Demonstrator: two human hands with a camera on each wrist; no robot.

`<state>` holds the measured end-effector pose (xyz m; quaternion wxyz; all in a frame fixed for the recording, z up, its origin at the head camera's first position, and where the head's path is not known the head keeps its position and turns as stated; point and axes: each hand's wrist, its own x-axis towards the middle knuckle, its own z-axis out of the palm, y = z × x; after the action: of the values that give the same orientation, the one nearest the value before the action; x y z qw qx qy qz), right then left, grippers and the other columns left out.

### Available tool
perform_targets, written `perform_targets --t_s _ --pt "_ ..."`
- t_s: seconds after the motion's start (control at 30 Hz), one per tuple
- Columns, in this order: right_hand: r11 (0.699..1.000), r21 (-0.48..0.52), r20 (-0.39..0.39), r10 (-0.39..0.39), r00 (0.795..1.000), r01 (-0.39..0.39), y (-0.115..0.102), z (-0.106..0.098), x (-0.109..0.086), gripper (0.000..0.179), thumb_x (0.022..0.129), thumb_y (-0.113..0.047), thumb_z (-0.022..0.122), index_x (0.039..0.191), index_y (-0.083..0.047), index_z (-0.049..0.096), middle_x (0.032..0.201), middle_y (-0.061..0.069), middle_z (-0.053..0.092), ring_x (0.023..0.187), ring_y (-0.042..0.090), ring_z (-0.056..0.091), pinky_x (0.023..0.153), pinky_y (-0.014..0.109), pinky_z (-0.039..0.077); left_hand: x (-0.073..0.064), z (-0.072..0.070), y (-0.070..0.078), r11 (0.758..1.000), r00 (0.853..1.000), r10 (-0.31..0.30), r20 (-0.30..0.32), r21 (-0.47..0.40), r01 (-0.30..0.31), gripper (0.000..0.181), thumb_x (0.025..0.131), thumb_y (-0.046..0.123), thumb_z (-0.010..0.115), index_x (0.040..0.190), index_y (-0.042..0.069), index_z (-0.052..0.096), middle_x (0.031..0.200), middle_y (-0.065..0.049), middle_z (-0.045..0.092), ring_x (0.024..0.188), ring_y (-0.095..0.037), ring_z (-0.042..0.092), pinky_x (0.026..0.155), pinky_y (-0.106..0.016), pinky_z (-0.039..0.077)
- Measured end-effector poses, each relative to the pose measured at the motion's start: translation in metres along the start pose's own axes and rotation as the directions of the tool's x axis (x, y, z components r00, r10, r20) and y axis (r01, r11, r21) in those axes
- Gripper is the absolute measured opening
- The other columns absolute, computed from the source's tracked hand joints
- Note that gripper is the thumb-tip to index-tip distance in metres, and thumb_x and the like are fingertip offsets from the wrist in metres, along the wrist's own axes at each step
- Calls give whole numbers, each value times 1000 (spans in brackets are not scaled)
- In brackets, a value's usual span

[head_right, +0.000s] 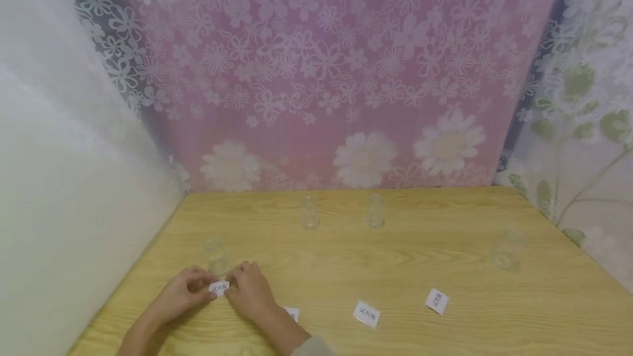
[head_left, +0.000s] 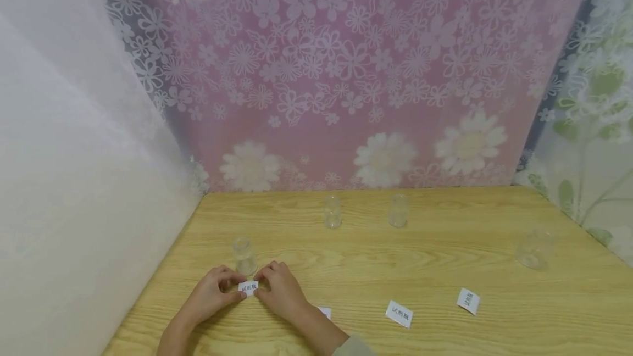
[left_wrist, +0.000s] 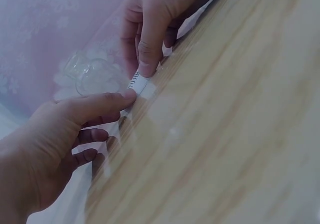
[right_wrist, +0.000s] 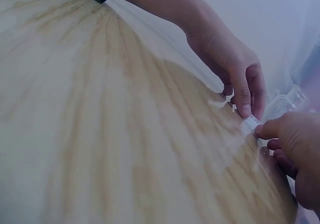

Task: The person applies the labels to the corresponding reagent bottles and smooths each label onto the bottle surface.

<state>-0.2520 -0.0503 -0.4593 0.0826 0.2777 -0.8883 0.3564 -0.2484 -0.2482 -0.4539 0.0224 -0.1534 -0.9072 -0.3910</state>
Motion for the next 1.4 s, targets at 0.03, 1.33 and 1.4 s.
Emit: perform_targets --t_s 0.03,1.33,1.4 --pt "1000 16 -5 5 1000 -5 0 0 0 22 80 -15 72 99 -10 64 92 -6 55 81 6 42 67 17 40 0 0 0 1000 1000 -5 3 -16 5 30 73 25 78 97 12 67 88 2 55 77 -17 44 65 -29 39" --pt "903 424 -172 152 973 -66 2 3 3 20 84 5 61 97 -10 64 82 -2 58 70 7 54 60 21 46 1 -7 9 929 996 68 65 -368 -39 19 93 8 55 98 -8 62 90 -14 63 71 -16 58 57 -27 48" --pt "902 426 -172 152 973 -65 1 3 3 20 84 5 61 97 -10 65 82 -3 57 70 6 54 60 21 46 1 -7 10 930 995 76 67 -365 -46 18 93 8 54 98 -8 62 90 -14 64 71 -16 58 57 -27 48"
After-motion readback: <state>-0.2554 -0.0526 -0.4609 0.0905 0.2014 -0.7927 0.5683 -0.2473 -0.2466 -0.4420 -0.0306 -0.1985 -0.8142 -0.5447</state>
